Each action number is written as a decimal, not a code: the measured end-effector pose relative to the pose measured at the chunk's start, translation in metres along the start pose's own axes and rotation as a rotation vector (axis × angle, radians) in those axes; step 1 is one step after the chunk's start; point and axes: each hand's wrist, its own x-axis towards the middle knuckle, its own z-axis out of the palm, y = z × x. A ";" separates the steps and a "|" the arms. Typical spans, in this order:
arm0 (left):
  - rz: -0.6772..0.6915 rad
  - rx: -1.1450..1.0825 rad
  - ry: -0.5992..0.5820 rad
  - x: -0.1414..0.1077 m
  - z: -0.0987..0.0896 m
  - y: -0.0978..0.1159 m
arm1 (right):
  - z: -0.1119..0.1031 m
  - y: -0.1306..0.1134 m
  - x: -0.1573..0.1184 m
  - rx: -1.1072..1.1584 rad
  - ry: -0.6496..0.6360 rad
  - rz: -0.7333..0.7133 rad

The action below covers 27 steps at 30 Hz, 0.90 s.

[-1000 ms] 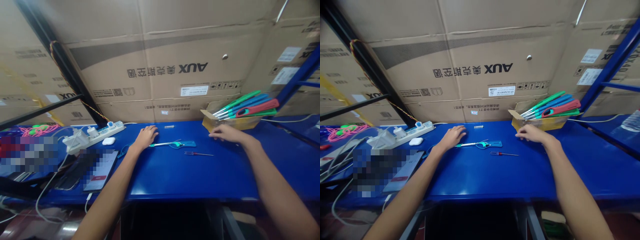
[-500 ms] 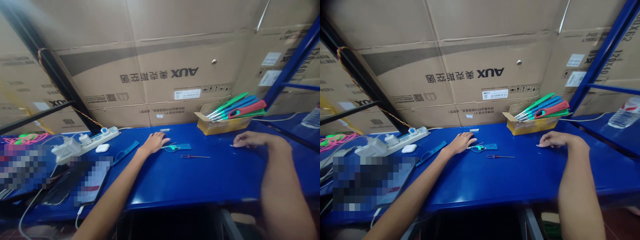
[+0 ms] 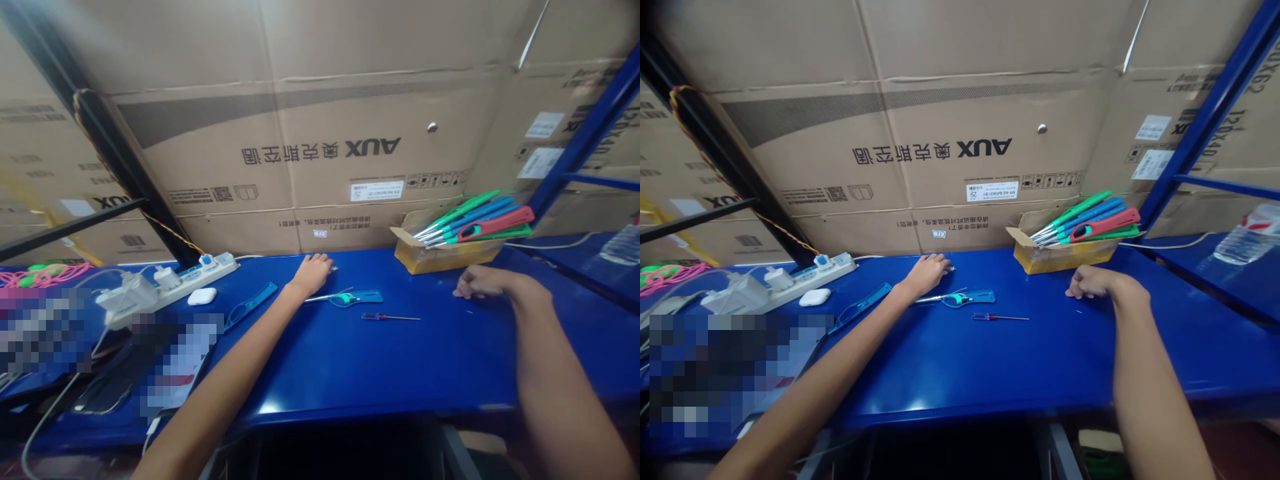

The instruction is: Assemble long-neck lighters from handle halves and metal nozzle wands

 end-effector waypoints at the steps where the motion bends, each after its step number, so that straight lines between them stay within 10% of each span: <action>1: 0.002 0.008 0.006 -0.002 -0.001 0.000 | 0.000 -0.007 0.000 0.034 -0.050 -0.005; 13: 0.121 -0.367 0.343 -0.038 -0.025 0.044 | 0.067 -0.153 0.001 0.517 0.235 -0.473; 27: 0.272 -0.716 0.453 -0.053 -0.015 0.059 | 0.094 -0.174 -0.004 0.993 0.165 -0.497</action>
